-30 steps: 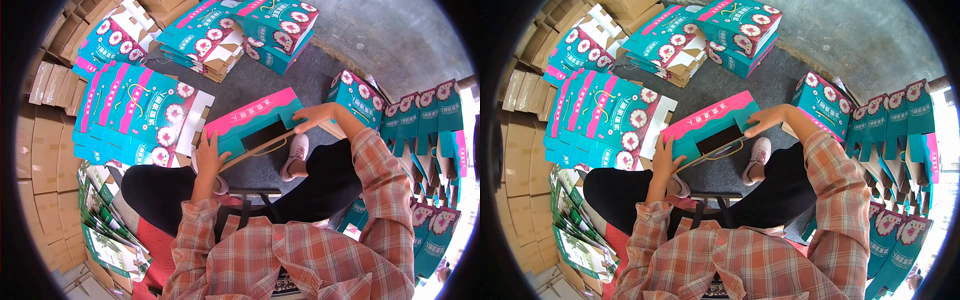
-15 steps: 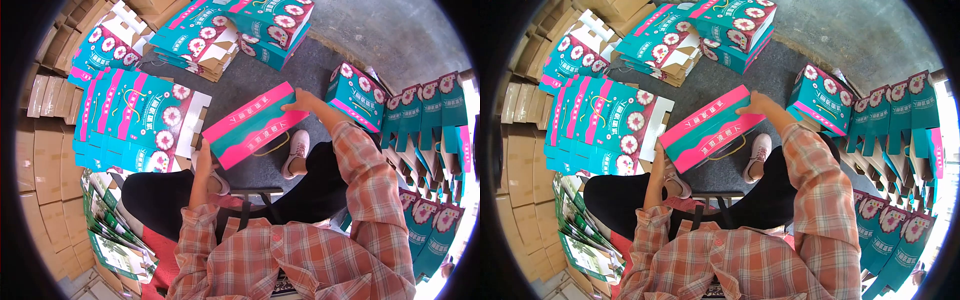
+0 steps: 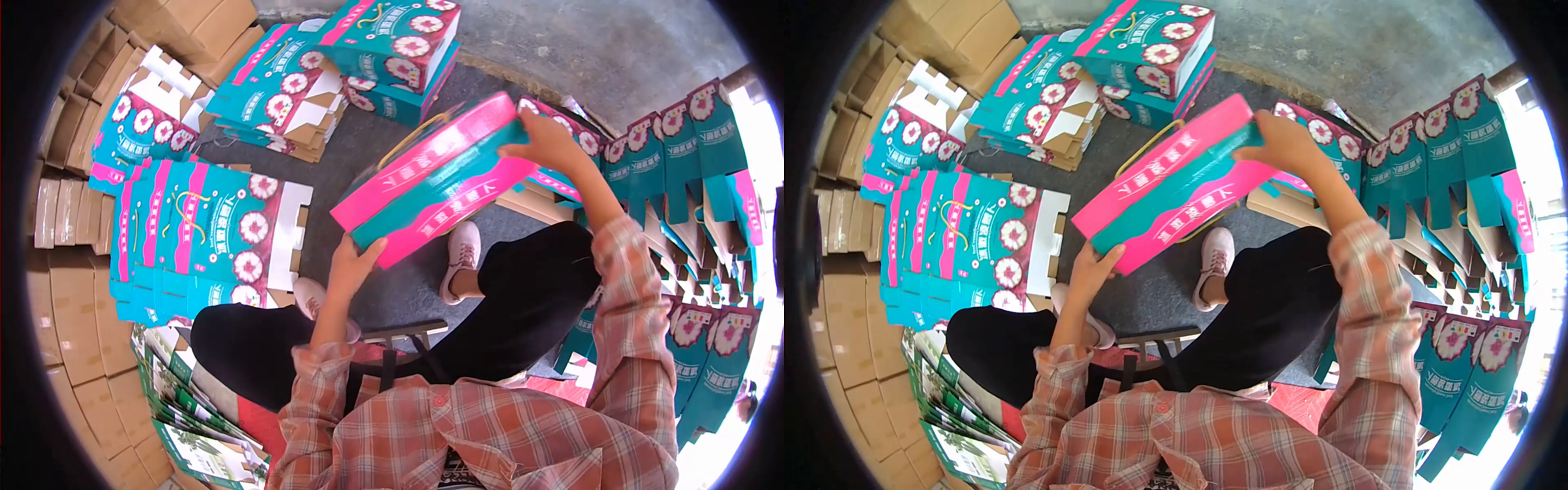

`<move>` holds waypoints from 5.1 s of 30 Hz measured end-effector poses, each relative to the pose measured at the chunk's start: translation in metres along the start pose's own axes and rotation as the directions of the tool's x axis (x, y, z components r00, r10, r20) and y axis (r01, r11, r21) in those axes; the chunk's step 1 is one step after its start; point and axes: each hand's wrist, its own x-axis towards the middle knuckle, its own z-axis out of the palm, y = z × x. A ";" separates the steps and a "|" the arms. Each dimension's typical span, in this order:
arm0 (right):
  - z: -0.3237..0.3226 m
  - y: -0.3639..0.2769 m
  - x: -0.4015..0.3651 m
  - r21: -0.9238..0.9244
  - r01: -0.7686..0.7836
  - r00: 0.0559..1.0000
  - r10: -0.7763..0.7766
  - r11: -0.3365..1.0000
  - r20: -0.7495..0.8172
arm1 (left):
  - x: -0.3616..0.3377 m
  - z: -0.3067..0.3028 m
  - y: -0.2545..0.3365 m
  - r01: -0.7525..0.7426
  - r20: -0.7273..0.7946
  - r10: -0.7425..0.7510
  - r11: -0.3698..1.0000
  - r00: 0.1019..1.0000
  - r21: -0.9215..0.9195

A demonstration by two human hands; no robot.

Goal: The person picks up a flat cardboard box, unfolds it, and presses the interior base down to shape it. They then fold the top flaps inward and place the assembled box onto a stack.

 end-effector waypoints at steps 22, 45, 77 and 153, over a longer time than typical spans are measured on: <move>0.245 0.305 -0.150 0.626 -0.470 0.506 0.771 0.622 -0.387 | 0.208 0.307 0.054 -0.170 0.447 0.155 0.985 0.881 -0.007; 0.343 0.201 -0.206 0.835 -0.542 0.708 0.485 -0.093 0.513 | -0.058 0.036 0.077 -0.175 0.490 -0.036 0.909 0.871 0.379; 0.054 -0.137 -0.032 -0.072 0.298 0.905 -0.258 0.952 0.338 | -0.080 -0.324 -0.344 0.103 -0.627 -0.703 0.689 0.336 -0.718; 0.073 -0.196 -0.003 0.818 -0.020 0.907 -0.334 0.575 0.257 | -0.076 -0.006 0.054 -0.388 -0.216 0.535 0.786 0.817 0.481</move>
